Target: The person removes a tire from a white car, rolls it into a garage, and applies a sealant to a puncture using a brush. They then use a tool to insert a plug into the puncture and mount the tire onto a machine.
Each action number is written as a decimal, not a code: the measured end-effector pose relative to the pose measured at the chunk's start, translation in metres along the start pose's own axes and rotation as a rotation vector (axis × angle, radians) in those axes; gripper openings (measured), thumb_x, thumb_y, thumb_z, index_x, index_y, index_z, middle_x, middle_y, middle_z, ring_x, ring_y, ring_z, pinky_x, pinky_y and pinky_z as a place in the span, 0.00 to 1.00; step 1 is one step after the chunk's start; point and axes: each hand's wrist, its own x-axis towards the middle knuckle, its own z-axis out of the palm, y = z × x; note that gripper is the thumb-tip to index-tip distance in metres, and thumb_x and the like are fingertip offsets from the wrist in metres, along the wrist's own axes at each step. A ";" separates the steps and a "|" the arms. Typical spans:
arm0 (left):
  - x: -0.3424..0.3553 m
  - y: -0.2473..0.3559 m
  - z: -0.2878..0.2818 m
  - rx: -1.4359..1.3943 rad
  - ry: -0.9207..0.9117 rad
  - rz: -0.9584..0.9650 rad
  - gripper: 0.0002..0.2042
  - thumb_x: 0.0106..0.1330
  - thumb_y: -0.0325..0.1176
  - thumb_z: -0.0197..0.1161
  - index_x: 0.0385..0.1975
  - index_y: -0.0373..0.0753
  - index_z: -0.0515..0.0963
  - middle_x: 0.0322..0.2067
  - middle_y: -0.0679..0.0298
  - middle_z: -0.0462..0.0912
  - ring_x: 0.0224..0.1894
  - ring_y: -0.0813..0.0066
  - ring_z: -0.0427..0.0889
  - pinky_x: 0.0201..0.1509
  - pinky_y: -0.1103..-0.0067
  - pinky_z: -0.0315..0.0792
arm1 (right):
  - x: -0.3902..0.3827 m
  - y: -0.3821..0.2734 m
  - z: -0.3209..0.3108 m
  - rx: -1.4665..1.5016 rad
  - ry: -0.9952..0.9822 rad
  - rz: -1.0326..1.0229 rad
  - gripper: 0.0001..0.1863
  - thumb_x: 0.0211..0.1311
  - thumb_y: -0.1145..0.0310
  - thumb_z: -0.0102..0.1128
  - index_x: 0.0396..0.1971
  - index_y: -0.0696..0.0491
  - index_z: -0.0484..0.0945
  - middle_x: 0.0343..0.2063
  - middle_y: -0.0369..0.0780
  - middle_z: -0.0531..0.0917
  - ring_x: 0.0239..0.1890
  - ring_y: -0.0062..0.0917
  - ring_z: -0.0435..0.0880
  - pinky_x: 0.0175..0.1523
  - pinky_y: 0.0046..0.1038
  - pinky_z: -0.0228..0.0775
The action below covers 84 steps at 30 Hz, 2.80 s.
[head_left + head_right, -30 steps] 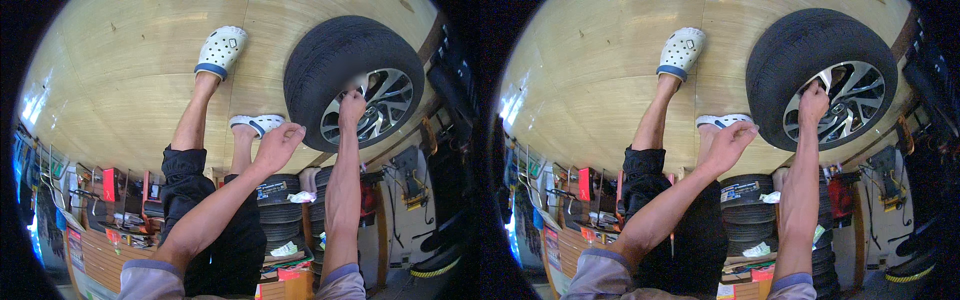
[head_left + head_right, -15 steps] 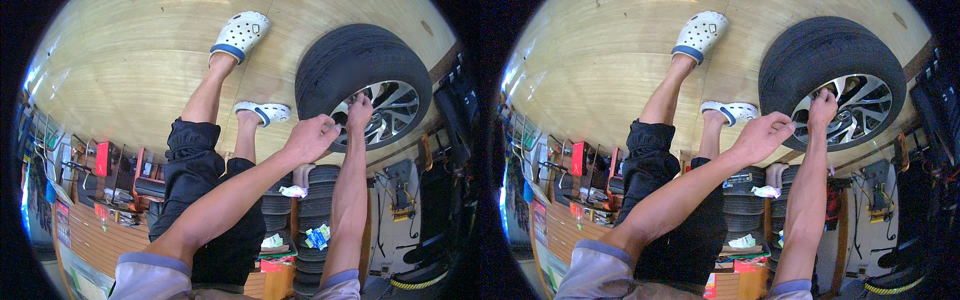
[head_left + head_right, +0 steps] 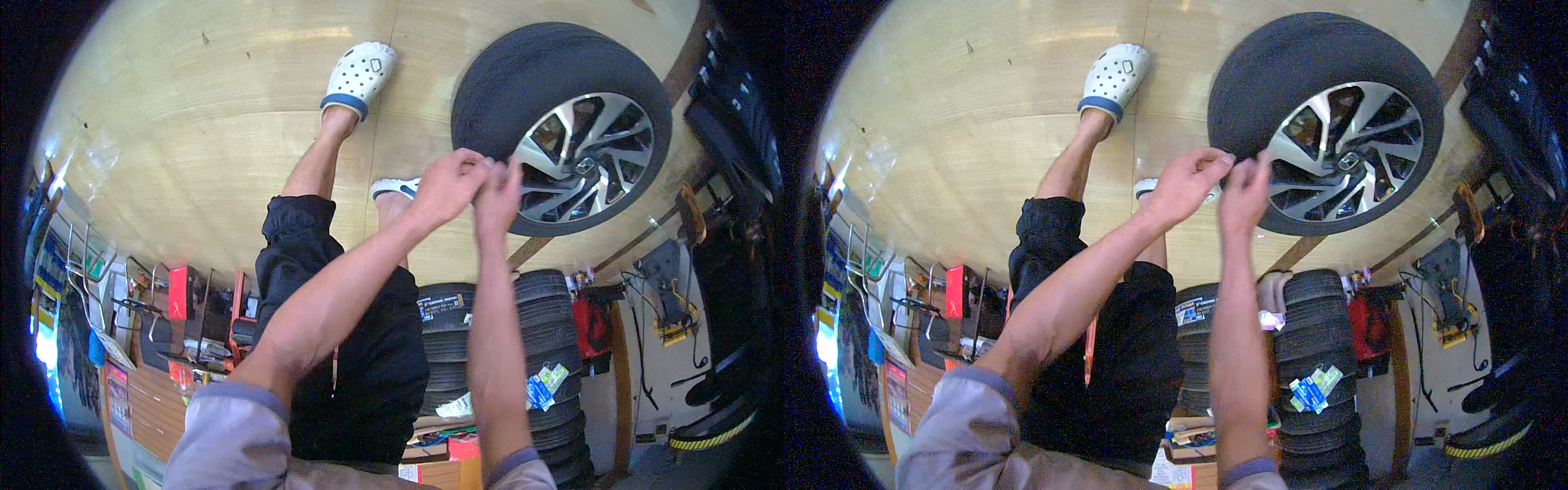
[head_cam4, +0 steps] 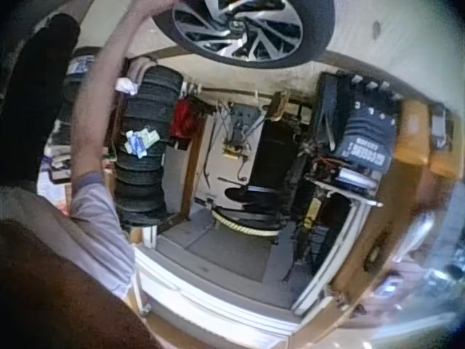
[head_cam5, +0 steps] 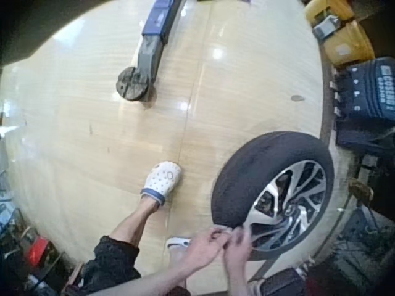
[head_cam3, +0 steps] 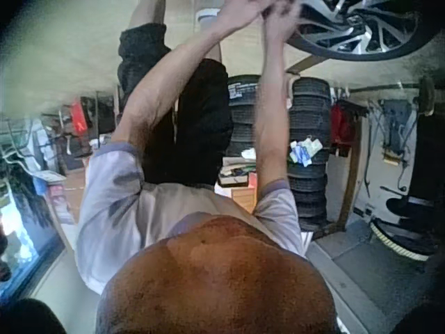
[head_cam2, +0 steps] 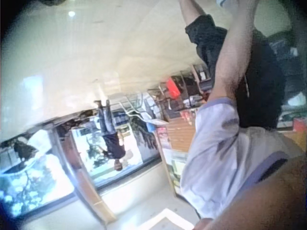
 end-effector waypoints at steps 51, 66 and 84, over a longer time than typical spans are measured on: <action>-0.612 0.049 0.225 1.454 -0.818 0.394 0.18 0.71 0.51 0.68 0.45 0.42 0.88 0.41 0.58 0.90 0.46 0.64 0.87 0.54 0.69 0.77 | -0.486 0.510 -0.492 1.348 0.544 0.732 0.23 0.76 0.55 0.58 0.55 0.60 0.80 0.47 0.45 0.85 0.47 0.32 0.83 0.56 0.36 0.76; -0.569 0.147 0.290 1.302 -0.600 0.560 0.18 0.69 0.51 0.68 0.37 0.40 0.89 0.34 0.55 0.89 0.38 0.56 0.87 0.45 0.66 0.79 | -0.431 0.485 -0.514 1.279 0.287 0.850 0.24 0.76 0.54 0.57 0.54 0.62 0.80 0.47 0.46 0.85 0.48 0.33 0.83 0.58 0.37 0.75; -0.611 -0.018 0.471 0.290 0.227 0.086 0.20 0.76 0.46 0.64 0.30 0.33 0.84 0.23 0.74 0.77 0.27 0.84 0.69 0.33 0.80 0.66 | -0.159 0.564 -0.682 0.982 -0.332 0.653 0.27 0.76 0.52 0.57 0.52 0.65 0.81 0.48 0.46 0.85 0.50 0.34 0.83 0.60 0.38 0.75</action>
